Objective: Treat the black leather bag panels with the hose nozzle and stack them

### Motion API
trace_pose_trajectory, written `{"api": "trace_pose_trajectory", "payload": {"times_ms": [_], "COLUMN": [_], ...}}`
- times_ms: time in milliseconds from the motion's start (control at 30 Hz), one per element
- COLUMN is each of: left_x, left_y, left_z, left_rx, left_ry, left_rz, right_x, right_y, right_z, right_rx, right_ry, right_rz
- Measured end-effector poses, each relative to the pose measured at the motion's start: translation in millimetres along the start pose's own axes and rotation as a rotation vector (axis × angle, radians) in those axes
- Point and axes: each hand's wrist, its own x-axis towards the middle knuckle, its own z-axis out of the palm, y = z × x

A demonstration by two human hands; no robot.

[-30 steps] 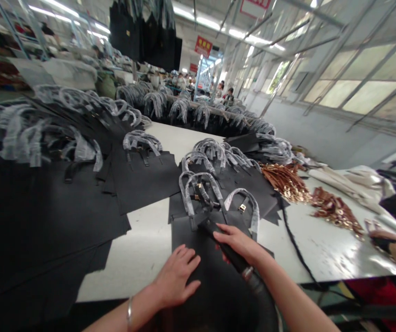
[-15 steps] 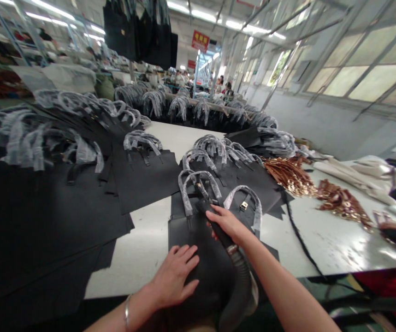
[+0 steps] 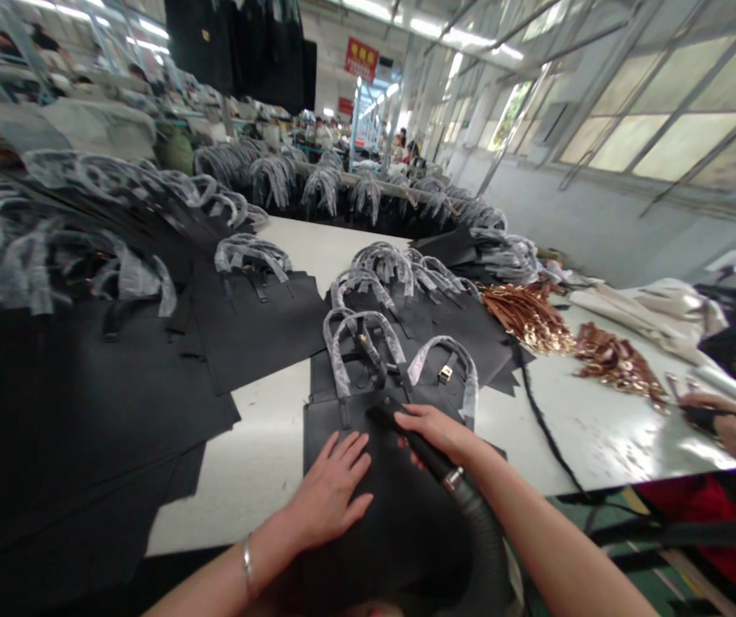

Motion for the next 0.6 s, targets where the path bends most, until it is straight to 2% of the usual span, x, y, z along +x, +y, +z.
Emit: {"api": "trace_pose_trajectory", "payload": {"times_ms": [333, 600], "left_x": [0, 0], "left_y": [0, -3], "left_z": [-2.0, -2.8], "left_rx": [-0.004, -0.041], "left_ry": [-0.01, -0.029], "left_rz": [0.009, 0.014], "right_x": [2, 37], "right_y": [-8, -29], "right_z": [18, 49], "right_rx": [-0.035, -0.058], "right_ry": [-0.089, -0.157], "right_rz": [-0.067, -0.102]}}
